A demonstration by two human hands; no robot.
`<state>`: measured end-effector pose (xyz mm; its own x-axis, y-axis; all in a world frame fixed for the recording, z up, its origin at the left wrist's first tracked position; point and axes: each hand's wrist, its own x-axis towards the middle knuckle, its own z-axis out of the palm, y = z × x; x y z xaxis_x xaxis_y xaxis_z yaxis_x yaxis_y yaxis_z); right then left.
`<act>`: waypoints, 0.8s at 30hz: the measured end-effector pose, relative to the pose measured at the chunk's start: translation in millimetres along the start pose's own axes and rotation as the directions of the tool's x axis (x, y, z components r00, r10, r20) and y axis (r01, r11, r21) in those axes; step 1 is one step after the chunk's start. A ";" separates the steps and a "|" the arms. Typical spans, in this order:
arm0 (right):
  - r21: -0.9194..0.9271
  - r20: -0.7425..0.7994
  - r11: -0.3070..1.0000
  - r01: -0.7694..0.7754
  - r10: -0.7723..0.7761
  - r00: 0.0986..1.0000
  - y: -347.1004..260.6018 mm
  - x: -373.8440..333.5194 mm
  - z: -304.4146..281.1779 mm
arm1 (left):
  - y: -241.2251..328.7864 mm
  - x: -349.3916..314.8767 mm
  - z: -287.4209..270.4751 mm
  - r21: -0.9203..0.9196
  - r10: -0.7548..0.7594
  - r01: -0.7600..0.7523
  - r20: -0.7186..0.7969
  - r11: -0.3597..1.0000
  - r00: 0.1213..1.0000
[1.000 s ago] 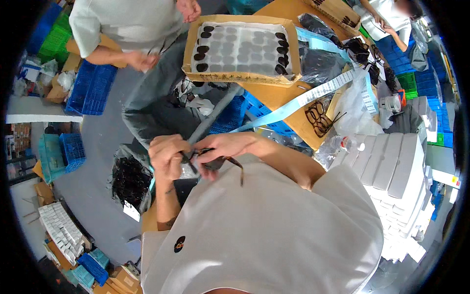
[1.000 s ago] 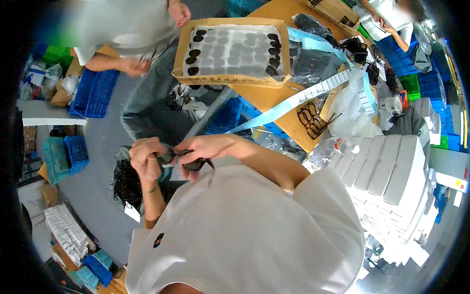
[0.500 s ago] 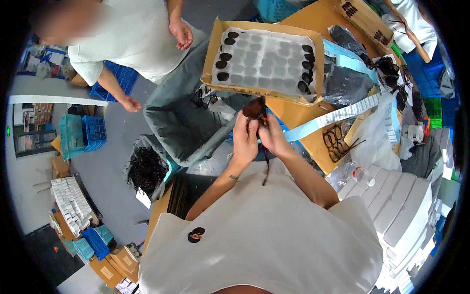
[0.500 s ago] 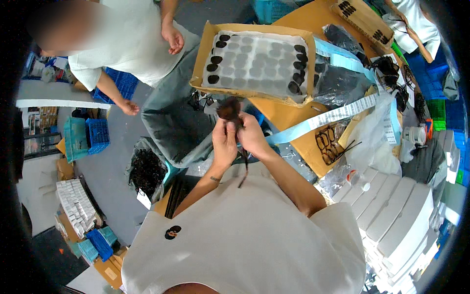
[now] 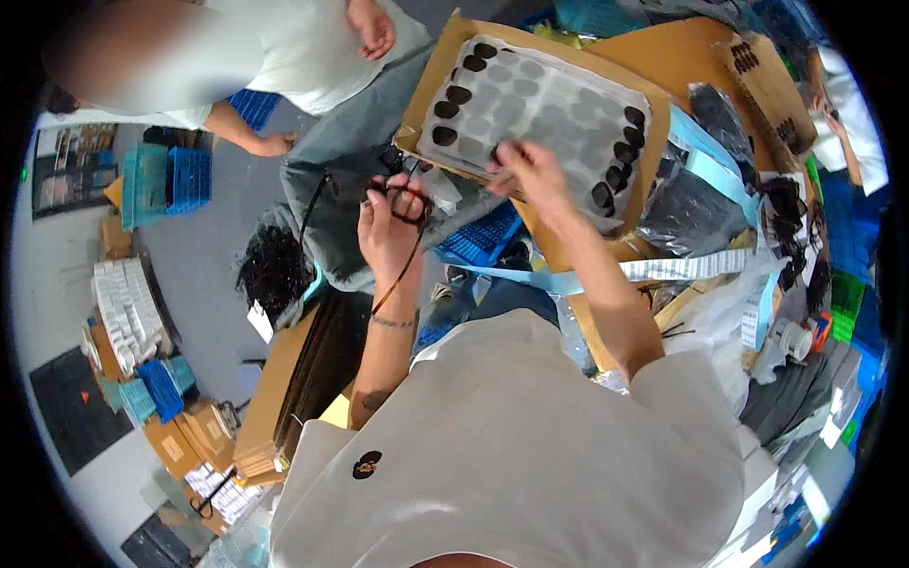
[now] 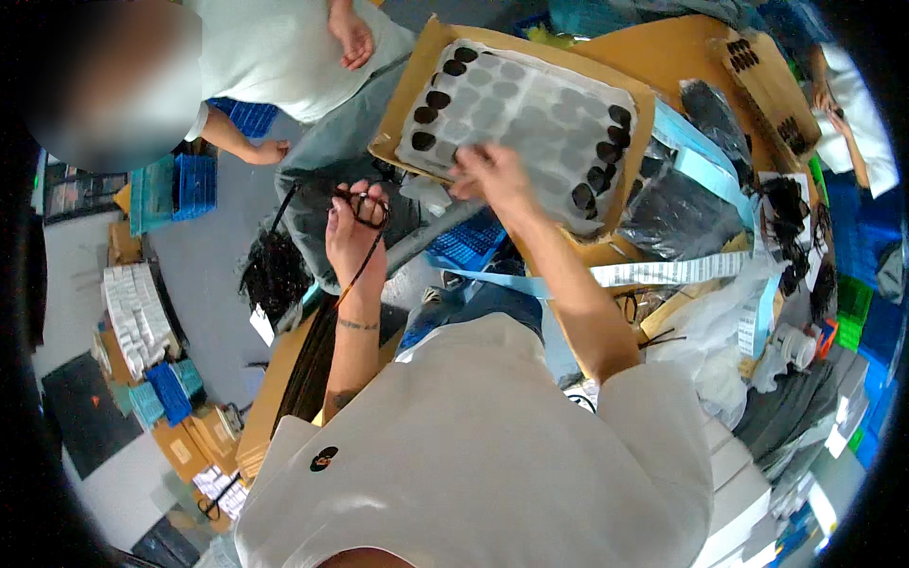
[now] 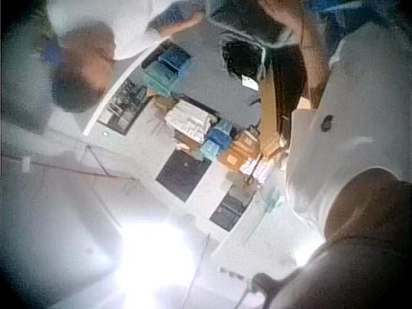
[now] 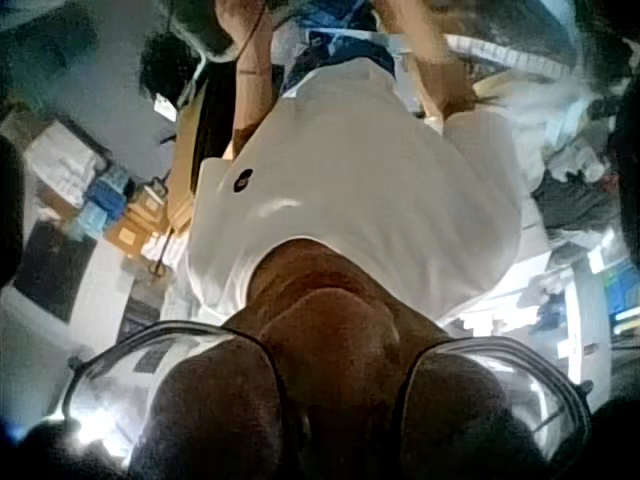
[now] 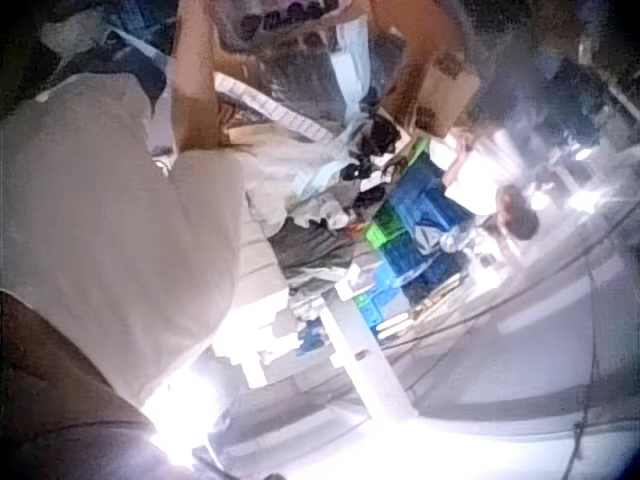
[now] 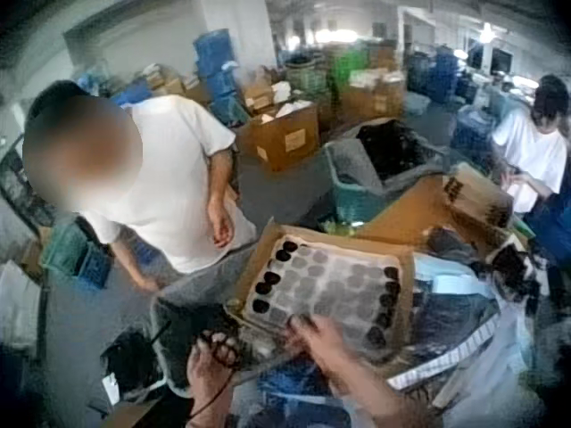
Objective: The person assembles sunglasses by hand, attaching black plastic arms to lens frames and placing the finished units into a cardboard tray with foam inserts. The person repeats this process for multiple pairs, working at a table with bins and packaging materials nearby.
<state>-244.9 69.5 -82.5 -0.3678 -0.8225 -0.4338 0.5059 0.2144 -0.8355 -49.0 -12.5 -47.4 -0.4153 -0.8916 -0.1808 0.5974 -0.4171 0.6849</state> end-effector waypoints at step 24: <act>-0.664 0.532 0.552 0.504 -0.124 0.837 -46.6 9.0 -50.1 | -1.8 -12.2 5.4 0.915 -0.352 -0.392 0.398 0.089 0.847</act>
<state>-310.9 78.5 -64.4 0.0447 -0.9958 -0.0803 -0.4246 0.0538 -0.9038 -48.7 0.1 -42.6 -0.8348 -0.5387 -0.1136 -0.4119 0.4743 0.7780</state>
